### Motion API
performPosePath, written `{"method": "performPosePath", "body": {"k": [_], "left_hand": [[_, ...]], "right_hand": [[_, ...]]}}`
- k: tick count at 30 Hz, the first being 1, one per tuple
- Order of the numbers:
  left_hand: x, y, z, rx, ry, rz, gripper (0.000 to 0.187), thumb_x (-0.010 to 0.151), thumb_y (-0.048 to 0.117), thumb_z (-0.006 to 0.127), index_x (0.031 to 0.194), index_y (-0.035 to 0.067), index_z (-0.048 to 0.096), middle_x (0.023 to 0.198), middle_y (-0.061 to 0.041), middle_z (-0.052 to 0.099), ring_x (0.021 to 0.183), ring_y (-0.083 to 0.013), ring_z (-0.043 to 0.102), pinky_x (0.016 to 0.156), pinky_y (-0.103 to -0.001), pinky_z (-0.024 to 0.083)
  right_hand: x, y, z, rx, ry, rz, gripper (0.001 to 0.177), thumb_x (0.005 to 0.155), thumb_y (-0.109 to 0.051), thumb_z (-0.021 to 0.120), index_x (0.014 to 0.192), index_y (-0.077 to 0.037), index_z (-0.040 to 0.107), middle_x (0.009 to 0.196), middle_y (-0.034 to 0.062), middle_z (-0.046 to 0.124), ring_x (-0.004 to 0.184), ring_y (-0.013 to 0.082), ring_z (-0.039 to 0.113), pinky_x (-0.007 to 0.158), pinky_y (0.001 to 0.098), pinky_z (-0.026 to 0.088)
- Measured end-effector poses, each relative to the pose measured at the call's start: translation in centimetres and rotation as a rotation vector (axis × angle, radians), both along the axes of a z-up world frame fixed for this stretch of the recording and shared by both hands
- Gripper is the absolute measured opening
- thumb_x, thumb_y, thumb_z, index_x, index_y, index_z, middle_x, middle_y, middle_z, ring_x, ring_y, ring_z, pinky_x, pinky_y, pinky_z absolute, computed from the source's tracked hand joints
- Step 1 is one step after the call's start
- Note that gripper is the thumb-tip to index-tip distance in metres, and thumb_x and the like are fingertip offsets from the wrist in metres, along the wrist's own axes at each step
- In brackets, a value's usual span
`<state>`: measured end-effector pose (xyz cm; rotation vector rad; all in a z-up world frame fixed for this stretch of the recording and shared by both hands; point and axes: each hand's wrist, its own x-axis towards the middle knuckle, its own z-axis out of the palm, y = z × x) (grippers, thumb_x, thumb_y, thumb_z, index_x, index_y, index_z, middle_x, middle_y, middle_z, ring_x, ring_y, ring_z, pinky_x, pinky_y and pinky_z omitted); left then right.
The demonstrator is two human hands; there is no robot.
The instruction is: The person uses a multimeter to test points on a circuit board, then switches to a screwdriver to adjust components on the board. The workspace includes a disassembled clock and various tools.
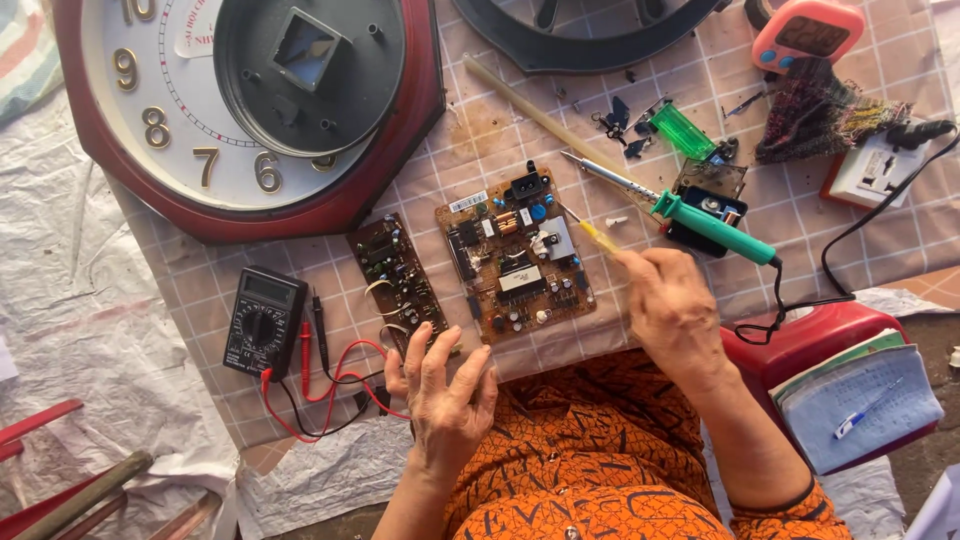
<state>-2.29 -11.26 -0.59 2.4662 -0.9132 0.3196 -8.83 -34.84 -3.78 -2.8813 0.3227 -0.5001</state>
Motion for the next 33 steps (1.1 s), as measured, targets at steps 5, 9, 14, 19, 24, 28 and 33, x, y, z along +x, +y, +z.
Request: {"method": "performPosePath", "body": {"k": [5,9,14,19,24,28,33], "left_hand": [[-0.8,-0.4,-1.1,-0.112,0.024,-0.106,0.022,0.076,0.024,0.065,0.094,0.014,0.06,0.111,-0.011,0.053,0.104,-0.0265,0.049,0.09,-0.043,0.029],[-1.3,-2.5,-0.3,-0.33,0.065,-0.256,0.032,0.081,0.021,0.063,0.109,0.01,0.052,0.112,-0.011,0.05,0.103,-0.0262,0.052,0.09,-0.039,0.04],[-0.3,-4.6,1.7,-0.214,0.128,-0.454,0.018,0.09,0.014,0.048,0.102,0.002,0.056,0.088,-0.011,0.062,0.072,-0.0198,0.058,0.064,-0.031,0.042],[-0.8,-5.0,0.6,-0.209,0.213,-0.496,0.015,0.093,0.013,0.038,0.09,0.005,0.051,0.056,-0.001,0.046,0.045,-0.014,0.039,0.045,-0.028,0.029],[-0.9,-5.0,-1.2,-0.336,0.281,-0.347,0.031,0.087,0.033,0.047,0.108,0.011,0.053,0.072,-0.005,0.056,0.06,-0.0159,0.056,0.051,-0.026,0.045],[-2.4,-5.2,-4.7,-0.37,0.17,-0.424,0.019,0.086,0.02,0.048,0.1,0.012,0.057,0.074,-0.005,0.055,0.059,-0.0158,0.055,0.051,-0.024,0.045],[-2.2,-5.4,-6.8,-0.442,0.114,-0.462,0.012,0.084,0.012,0.047,0.09,0.01,0.058,0.075,-0.007,0.053,0.056,-0.0178,0.052,0.048,-0.026,0.044]], "right_hand": [[-3.3,-0.9,0.9,0.451,-0.27,-0.022,0.015,0.084,0.008,0.045,0.097,0.008,0.052,0.091,0.019,0.055,0.078,0.026,0.054,0.07,0.033,0.046],[-3.9,1.4,4.9,0.486,-0.415,0.002,0.009,0.087,0.001,0.042,0.082,0.006,0.047,0.076,0.0174,0.052,0.068,0.0275,0.051,0.065,0.0347,0.043],[-3.9,3.8,6.2,0.806,-0.464,0.298,0.014,0.081,-0.014,0.046,0.08,0.0,0.048,0.067,0.0152,0.054,0.053,0.0211,0.053,0.051,0.0304,0.047],[-2.6,3.3,5.5,1.287,-0.294,0.563,0.028,0.087,-0.02,0.049,0.11,-0.008,0.04,0.086,0.0132,0.055,0.076,0.0203,0.055,0.069,0.03,0.048],[0.5,1.4,5.5,1.087,-0.384,0.431,0.013,0.074,-0.017,0.059,0.072,-0.004,0.058,0.074,0.012,0.063,0.063,0.019,0.061,0.058,0.0281,0.05],[4.8,-0.6,5.5,0.731,-0.357,0.43,0.014,0.081,-0.012,0.057,0.083,0.001,0.056,0.077,0.0158,0.06,0.067,0.0279,0.059,0.062,0.0345,0.047],[7.2,-0.3,5.3,0.629,-0.264,0.486,0.017,0.085,-0.015,0.056,0.095,-0.001,0.056,0.084,0.0128,0.06,0.07,0.0276,0.06,0.062,0.0337,0.048]]}}
